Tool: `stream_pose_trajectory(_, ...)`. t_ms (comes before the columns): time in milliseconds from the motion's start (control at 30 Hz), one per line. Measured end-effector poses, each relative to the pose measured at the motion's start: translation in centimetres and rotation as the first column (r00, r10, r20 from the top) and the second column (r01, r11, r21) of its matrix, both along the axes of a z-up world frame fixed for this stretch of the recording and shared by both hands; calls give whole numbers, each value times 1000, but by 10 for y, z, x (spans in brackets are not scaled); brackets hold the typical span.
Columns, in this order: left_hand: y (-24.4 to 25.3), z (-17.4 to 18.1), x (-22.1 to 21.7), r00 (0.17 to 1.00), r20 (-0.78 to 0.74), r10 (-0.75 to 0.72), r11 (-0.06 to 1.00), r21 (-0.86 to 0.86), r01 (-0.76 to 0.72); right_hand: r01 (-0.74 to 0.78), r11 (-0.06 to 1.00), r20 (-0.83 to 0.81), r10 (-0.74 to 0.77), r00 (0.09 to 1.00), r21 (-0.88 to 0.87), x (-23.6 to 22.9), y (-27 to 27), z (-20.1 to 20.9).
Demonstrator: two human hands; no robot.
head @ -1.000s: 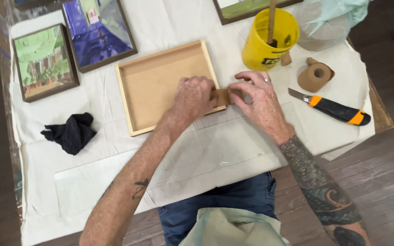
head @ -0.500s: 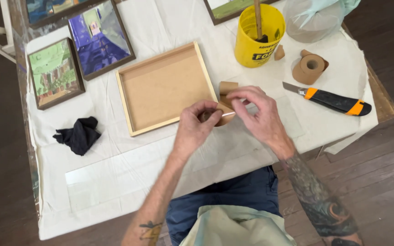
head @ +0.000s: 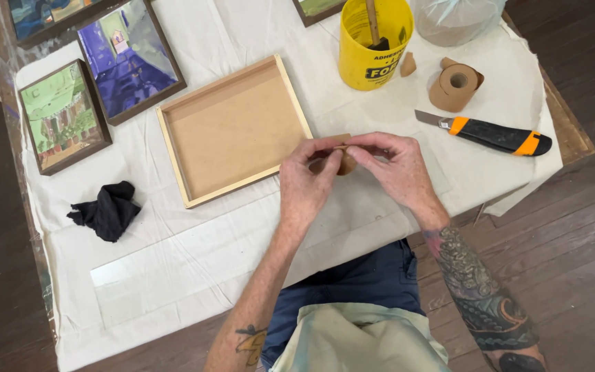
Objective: Applying adhesive tape and finishing the back of a picture frame using a brush and utility knife
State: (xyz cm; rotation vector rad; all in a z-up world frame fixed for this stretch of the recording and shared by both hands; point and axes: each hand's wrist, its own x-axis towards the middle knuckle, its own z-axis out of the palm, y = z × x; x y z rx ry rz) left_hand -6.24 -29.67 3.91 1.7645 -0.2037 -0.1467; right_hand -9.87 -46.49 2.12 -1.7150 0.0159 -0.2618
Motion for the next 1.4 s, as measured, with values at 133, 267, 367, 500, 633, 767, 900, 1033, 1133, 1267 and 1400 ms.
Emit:
stream_pose_trajectory(133, -7, -25, 12, 998, -65, -7, 999, -52, 3, 23, 1000, -11, -22, 1000, 14, 6, 2, 9)
stream_pose_trajectory(267, -6, -36, 18, 990, -137, 21, 993, -113, -37, 26, 994, -84, -17, 996, 108, 10, -2, 5)
stream_pose_trajectory(367, -4, -38, 18, 985, -168, 25, 994, -99, -42, 22, 994, -100, -11, 995, 108, 9, -2, 10)
stream_pose_trajectory(500, 0, -33, 12, 987, -160, -25, 999, 28, 30, 31, 997, -92, -24, 995, 76, 10, -6, 8)
stream_pose_trajectory(633, -5, -18, 8, 994, -113, -10, 999, 39, 14, 31, 998, -74, -27, 997, 47, 8, -5, 0)
stream_pose_trajectory(767, -12, -30, 13, 991, -124, 55, 998, -28, -59, 48, 998, -58, -46, 997, 39, 8, -1, -1)
stream_pose_trajectory(900, -16, -41, 12, 991, -99, 92, 993, -62, -99, 52, 994, -70, -46, 997, 99, 7, -2, 1)
stream_pose_trajectory(1033, -18, -48, 13, 986, -133, 104, 985, -126, -121, 59, 983, -103, -42, 994, 176, 5, -3, -5)
stream_pose_trajectory(1133, -18, -48, 12, 980, -168, 109, 981, -143, -133, 66, 980, -135, -40, 990, 189, 1, -6, -3)
stream_pose_trajectory(1267, -17, -46, 11, 970, -206, 126, 965, -203, -168, 16, 987, -120, 4, 993, 160, -3, -8, 4)
stream_pose_trajectory(1400, -17, -35, 7, 965, -230, 124, 963, -205, -172, 29, 991, -131, -11, 991, 132, -5, -5, 14)
